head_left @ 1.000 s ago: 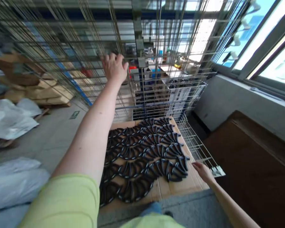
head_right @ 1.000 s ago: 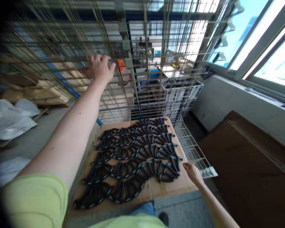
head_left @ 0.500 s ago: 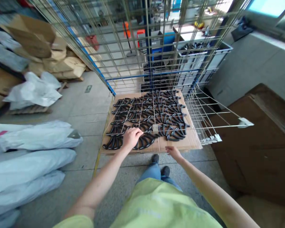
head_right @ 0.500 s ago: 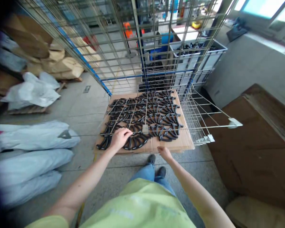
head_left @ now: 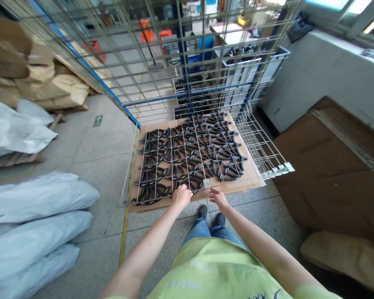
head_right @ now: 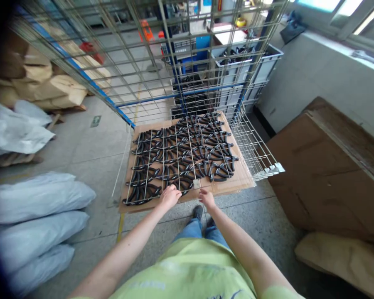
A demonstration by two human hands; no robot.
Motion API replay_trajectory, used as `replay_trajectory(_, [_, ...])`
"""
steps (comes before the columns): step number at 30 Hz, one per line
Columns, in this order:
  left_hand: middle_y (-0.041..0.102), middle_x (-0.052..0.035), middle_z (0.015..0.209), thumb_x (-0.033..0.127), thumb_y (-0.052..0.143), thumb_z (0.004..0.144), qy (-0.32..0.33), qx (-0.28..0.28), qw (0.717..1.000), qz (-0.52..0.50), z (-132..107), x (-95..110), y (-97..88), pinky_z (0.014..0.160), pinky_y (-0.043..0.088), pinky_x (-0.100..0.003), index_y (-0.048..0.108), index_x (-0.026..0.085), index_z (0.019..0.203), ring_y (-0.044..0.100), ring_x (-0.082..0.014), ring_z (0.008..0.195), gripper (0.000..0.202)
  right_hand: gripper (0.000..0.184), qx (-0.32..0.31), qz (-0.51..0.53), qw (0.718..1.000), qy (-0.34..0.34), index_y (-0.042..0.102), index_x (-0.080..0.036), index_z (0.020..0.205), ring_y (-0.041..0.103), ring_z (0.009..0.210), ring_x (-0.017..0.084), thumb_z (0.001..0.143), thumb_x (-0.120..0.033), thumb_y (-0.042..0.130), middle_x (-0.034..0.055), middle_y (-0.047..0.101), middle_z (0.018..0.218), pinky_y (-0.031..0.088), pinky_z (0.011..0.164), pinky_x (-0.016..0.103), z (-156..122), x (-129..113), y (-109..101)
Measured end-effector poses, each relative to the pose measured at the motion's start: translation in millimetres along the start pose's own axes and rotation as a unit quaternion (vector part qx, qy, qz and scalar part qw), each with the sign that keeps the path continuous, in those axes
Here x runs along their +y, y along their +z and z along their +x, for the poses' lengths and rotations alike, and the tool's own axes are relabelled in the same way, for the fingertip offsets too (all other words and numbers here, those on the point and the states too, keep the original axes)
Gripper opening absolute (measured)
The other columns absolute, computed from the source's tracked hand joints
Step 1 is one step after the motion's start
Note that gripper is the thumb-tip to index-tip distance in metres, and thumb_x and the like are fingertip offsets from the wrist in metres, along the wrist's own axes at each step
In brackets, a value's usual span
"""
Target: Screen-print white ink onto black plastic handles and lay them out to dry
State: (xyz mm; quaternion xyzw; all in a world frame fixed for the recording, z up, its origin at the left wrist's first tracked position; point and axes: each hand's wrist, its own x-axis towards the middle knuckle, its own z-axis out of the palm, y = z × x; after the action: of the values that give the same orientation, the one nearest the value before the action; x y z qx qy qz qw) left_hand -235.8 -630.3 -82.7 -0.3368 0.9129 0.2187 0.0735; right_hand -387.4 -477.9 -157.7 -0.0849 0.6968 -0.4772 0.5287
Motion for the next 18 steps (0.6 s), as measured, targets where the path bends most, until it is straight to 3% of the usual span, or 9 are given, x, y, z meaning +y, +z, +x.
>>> replay_trajectory(4, [0.064,-0.0104,0.096,0.031,0.048,0.09,0.031,0.016,0.999,0.008,3,1,-4.8,0.085,0.043,-0.032,0.074,0.02,0.098,0.058,-0.0222,0.094,0.03,0.024,0.123,0.003,0.992,0.039,0.069,-0.014,0.097,0.062,0.062,0.012,0.074,-0.02,0.064,0.0066,0.069,0.083,0.052,0.058,0.024,-42,12,-76])
replay_trajectory(7, [0.066,-0.0084,0.093,0.033,0.043,0.091,0.056,0.035,0.998,-0.025,16,12,-5.4,0.085,0.046,-0.031,0.074,0.021,0.093,0.062,-0.0206,0.09,0.033,0.022,0.239,0.0,0.969,0.056,0.07,-0.012,0.093,0.061,0.057,0.012,0.072,-0.017,0.065,0.0045,0.067,0.07,0.051,0.055,0.023,-73,17,-160])
replay_trajectory(9, [0.067,-0.0073,0.091,0.037,0.042,0.09,0.076,0.041,0.995,-0.053,30,31,-2.5,0.083,0.048,-0.031,0.073,0.023,0.089,0.064,-0.0208,0.086,0.035,0.024,0.316,-0.012,0.946,0.067,0.07,-0.011,0.095,0.061,0.057,0.012,0.073,-0.016,0.062,0.0046,0.066,0.068,0.051,0.056,0.024,-91,20,-225])
replay_trajectory(13, [0.067,-0.0058,0.087,0.045,0.042,0.087,0.125,0.033,0.986,-0.103,63,106,10.9,0.079,0.052,-0.032,0.073,0.025,0.084,0.067,-0.0214,0.081,0.037,0.03,0.433,-0.068,0.895,0.082,0.072,-0.012,0.101,0.065,0.068,0.016,0.075,-0.014,0.057,0.0065,0.07,0.076,0.051,0.067,0.026,-119,23,-370])
replay_trajectory(18, [0.07,-0.0056,0.089,0.05,0.046,0.083,0.161,0.017,0.976,-0.146,110,246,47.6,0.08,0.054,-0.034,0.073,0.029,0.081,0.069,-0.0242,0.084,0.034,0.032,0.512,-0.163,0.839,0.086,0.072,-0.015,0.105,0.064,0.1,0.023,0.079,-0.016,0.053,0.0104,0.071,0.103,0.047,0.087,0.03,-123,15,-569])
